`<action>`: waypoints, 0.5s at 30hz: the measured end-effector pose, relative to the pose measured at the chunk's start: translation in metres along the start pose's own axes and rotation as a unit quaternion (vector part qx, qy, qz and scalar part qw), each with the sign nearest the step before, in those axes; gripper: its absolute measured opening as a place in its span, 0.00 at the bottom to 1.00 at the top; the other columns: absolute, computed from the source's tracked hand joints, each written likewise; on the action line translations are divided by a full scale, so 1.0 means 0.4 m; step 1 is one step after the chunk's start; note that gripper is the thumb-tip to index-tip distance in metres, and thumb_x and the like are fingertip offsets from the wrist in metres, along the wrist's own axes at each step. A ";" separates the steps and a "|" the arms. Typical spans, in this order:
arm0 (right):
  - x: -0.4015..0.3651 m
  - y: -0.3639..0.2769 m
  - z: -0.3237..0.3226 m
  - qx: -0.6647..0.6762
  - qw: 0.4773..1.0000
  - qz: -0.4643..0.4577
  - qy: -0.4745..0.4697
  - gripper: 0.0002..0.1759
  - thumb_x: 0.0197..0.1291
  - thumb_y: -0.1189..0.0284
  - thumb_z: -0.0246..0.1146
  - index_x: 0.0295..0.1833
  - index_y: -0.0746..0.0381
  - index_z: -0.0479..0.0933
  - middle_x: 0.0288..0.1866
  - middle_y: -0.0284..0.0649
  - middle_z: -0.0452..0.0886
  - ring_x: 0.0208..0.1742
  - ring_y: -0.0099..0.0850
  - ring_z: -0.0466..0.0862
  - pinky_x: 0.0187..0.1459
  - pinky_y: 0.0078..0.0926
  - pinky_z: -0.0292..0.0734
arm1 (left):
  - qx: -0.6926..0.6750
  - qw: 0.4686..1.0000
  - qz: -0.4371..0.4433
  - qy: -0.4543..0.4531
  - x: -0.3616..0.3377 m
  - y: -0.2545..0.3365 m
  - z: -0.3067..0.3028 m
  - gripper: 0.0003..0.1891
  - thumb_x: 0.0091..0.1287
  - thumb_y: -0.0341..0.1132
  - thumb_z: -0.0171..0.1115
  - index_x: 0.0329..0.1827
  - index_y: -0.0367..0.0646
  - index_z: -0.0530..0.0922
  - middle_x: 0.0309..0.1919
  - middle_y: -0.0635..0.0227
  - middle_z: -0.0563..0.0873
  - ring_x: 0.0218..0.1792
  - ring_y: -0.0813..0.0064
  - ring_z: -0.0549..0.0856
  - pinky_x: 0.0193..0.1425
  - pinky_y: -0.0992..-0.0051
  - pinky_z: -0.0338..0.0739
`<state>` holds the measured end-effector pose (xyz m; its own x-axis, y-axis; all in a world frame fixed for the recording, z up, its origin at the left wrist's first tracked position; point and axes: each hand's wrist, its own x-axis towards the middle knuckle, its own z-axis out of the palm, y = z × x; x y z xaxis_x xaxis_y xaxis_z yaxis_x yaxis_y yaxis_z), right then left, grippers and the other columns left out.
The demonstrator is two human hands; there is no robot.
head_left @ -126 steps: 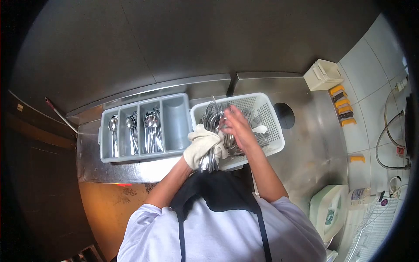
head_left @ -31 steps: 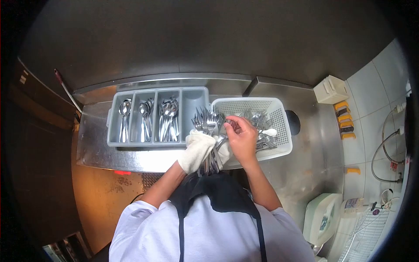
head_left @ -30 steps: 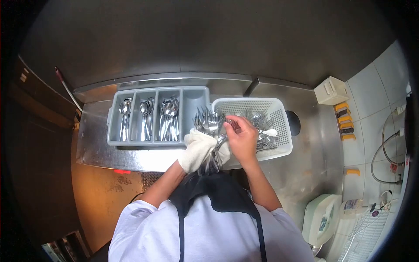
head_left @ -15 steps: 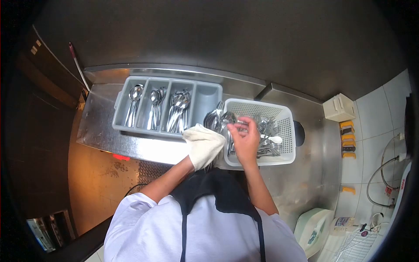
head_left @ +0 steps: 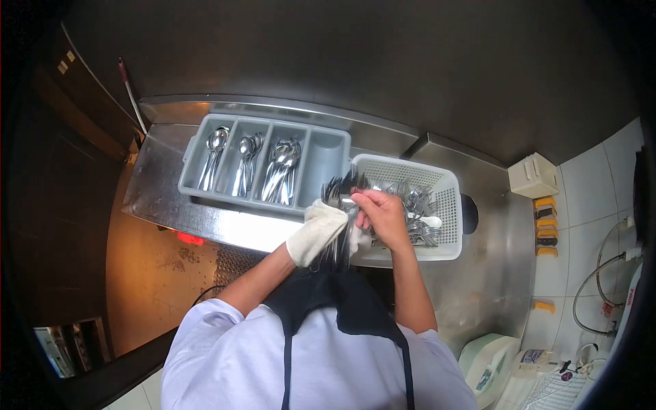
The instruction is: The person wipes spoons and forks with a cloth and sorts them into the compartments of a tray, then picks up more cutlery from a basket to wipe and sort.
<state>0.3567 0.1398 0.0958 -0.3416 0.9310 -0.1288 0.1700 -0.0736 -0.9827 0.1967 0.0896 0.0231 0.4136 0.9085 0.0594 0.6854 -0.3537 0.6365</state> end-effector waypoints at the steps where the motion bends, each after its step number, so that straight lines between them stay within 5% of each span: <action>1: 0.005 0.003 -0.004 0.008 1.000 0.005 -0.023 0.12 0.68 0.67 0.67 0.39 0.67 0.84 0.20 0.39 0.79 0.20 0.25 0.79 0.24 0.28 0.71 | -0.247 0.969 -0.017 0.023 -0.006 -0.067 0.091 0.09 0.58 0.41 0.62 0.24 0.50 0.75 0.19 0.63 0.73 0.21 0.74 0.74 0.26 0.64 0.65; 2: 0.012 0.008 -0.004 -0.072 0.996 -0.051 -0.017 0.12 0.66 0.67 0.68 0.37 0.67 0.84 0.21 0.41 0.79 0.20 0.29 0.79 0.24 0.30 0.71 | -0.436 0.898 -0.024 0.052 -0.012 -0.132 0.181 0.06 0.63 0.40 0.60 0.30 0.50 0.78 0.24 0.61 0.76 0.25 0.74 0.78 0.29 0.66 0.70; 3: 0.018 0.009 0.001 -0.150 0.983 -0.105 -0.010 0.13 0.65 0.66 0.69 0.36 0.66 0.84 0.21 0.43 0.80 0.20 0.32 0.79 0.24 0.31 0.71 | -0.487 0.873 -0.011 0.036 -0.031 -0.127 0.171 0.05 0.67 0.38 0.58 0.36 0.49 0.78 0.29 0.62 0.78 0.30 0.75 0.79 0.33 0.67 0.73; 4: 0.020 0.007 0.006 -0.227 0.961 -0.157 -0.001 0.13 0.64 0.66 0.70 0.34 0.66 0.84 0.22 0.45 0.80 0.20 0.36 0.79 0.25 0.33 0.71 | -0.497 0.867 -0.024 0.017 -0.040 -0.118 0.166 0.05 0.70 0.36 0.55 0.40 0.48 0.77 0.33 0.63 0.79 0.34 0.75 0.80 0.37 0.69 0.74; 5: 0.016 -0.002 0.005 -0.328 0.923 -0.200 0.018 0.10 0.62 0.65 0.71 0.37 0.62 0.88 0.20 0.39 0.81 0.18 0.29 0.78 0.25 0.29 0.71 | -0.507 0.861 -0.038 -0.002 -0.049 -0.109 0.159 0.05 0.72 0.34 0.52 0.43 0.47 0.77 0.36 0.64 0.79 0.37 0.76 0.81 0.41 0.71 0.75; 7: 0.004 0.002 0.009 -0.351 0.911 -0.210 0.062 0.13 0.64 0.63 0.69 0.33 0.61 0.87 0.20 0.40 0.81 0.18 0.33 0.77 0.25 0.31 0.70 | -0.441 0.889 -0.115 -0.043 -0.046 -0.037 0.060 0.08 0.75 0.28 0.45 0.47 0.45 0.75 0.41 0.66 0.78 0.43 0.76 0.80 0.51 0.75 0.75; 8: -0.003 0.003 0.011 -0.361 0.903 -0.216 0.082 0.15 0.65 0.62 0.69 0.31 0.61 0.87 0.20 0.40 0.81 0.18 0.34 0.77 0.25 0.33 0.70 | -0.258 0.965 -0.050 -0.026 -0.044 -0.056 0.070 0.09 0.74 0.26 0.44 0.46 0.45 0.74 0.41 0.67 0.78 0.43 0.77 0.79 0.52 0.76 0.75; 9: -0.018 -0.007 0.000 -0.332 0.933 -0.131 0.056 0.14 0.62 0.62 0.71 0.35 0.63 0.84 0.30 0.41 0.85 0.31 0.37 0.85 0.37 0.34 0.77 | 0.002 1.000 0.001 0.014 -0.041 -0.065 0.069 0.09 0.73 0.25 0.43 0.45 0.44 0.74 0.41 0.67 0.78 0.44 0.78 0.79 0.53 0.77 0.74; 10: -0.021 0.024 -0.004 -0.195 0.973 -0.120 0.030 0.14 0.62 0.62 0.72 0.40 0.63 0.83 0.35 0.40 0.86 0.37 0.34 0.86 0.41 0.31 0.77 | 0.208 0.975 0.029 0.073 -0.037 -0.072 0.066 0.10 0.72 0.23 0.42 0.44 0.44 0.74 0.41 0.68 0.78 0.44 0.79 0.78 0.54 0.79 0.73; 11: -0.020 0.075 -0.008 -0.054 0.993 -0.107 0.004 0.15 0.61 0.63 0.72 0.46 0.63 0.83 0.40 0.39 0.86 0.42 0.31 0.86 0.46 0.29 0.78 | 0.539 0.837 -0.047 0.075 -0.041 -0.066 0.070 0.10 0.71 0.23 0.43 0.43 0.44 0.74 0.40 0.69 0.78 0.43 0.80 0.78 0.53 0.79 0.73; 12: -0.026 0.105 -0.013 0.088 0.992 -0.092 -0.021 0.18 0.61 0.63 0.73 0.51 0.63 0.82 0.45 0.38 0.87 0.47 0.28 0.86 0.51 0.27 0.78 | 0.799 0.587 -0.116 0.066 -0.039 -0.037 0.050 0.09 0.69 0.23 0.44 0.42 0.44 0.74 0.39 0.69 0.78 0.42 0.81 0.77 0.51 0.80 0.73; 13: -0.041 0.096 -0.021 0.164 0.977 -0.057 -0.123 0.29 0.58 0.65 0.75 0.63 0.64 0.76 0.58 0.37 0.83 0.59 0.25 0.80 0.63 0.26 0.73 | 0.913 0.399 -0.079 -0.012 -0.062 -0.095 0.040 0.08 0.67 0.23 0.45 0.40 0.44 0.73 0.37 0.68 0.79 0.40 0.81 0.77 0.49 0.80 0.72; 14: -0.052 0.094 -0.020 0.165 0.973 -0.058 -0.151 0.30 0.58 0.65 0.75 0.63 0.64 0.76 0.57 0.36 0.83 0.59 0.25 0.80 0.63 0.26 0.73 | 0.980 0.185 -0.014 -0.067 -0.084 -0.153 0.030 0.07 0.66 0.24 0.45 0.39 0.44 0.73 0.36 0.68 0.79 0.38 0.82 0.76 0.47 0.80 0.71; 15: -0.063 0.095 -0.011 0.165 0.968 -0.059 -0.178 0.30 0.57 0.65 0.76 0.63 0.64 0.76 0.57 0.36 0.83 0.59 0.24 0.80 0.63 0.25 0.73 | 0.984 -0.101 0.016 -0.144 -0.102 -0.149 0.002 0.07 0.68 0.24 0.46 0.42 0.41 0.74 0.40 0.67 0.79 0.41 0.80 0.78 0.49 0.79 0.73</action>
<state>0.3758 0.1154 0.0624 -0.6471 0.7624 0.0071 -0.1750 -0.1395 -0.9746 0.1396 0.0735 -0.0178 0.2008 0.9712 -0.1281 -0.8811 0.1219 -0.4569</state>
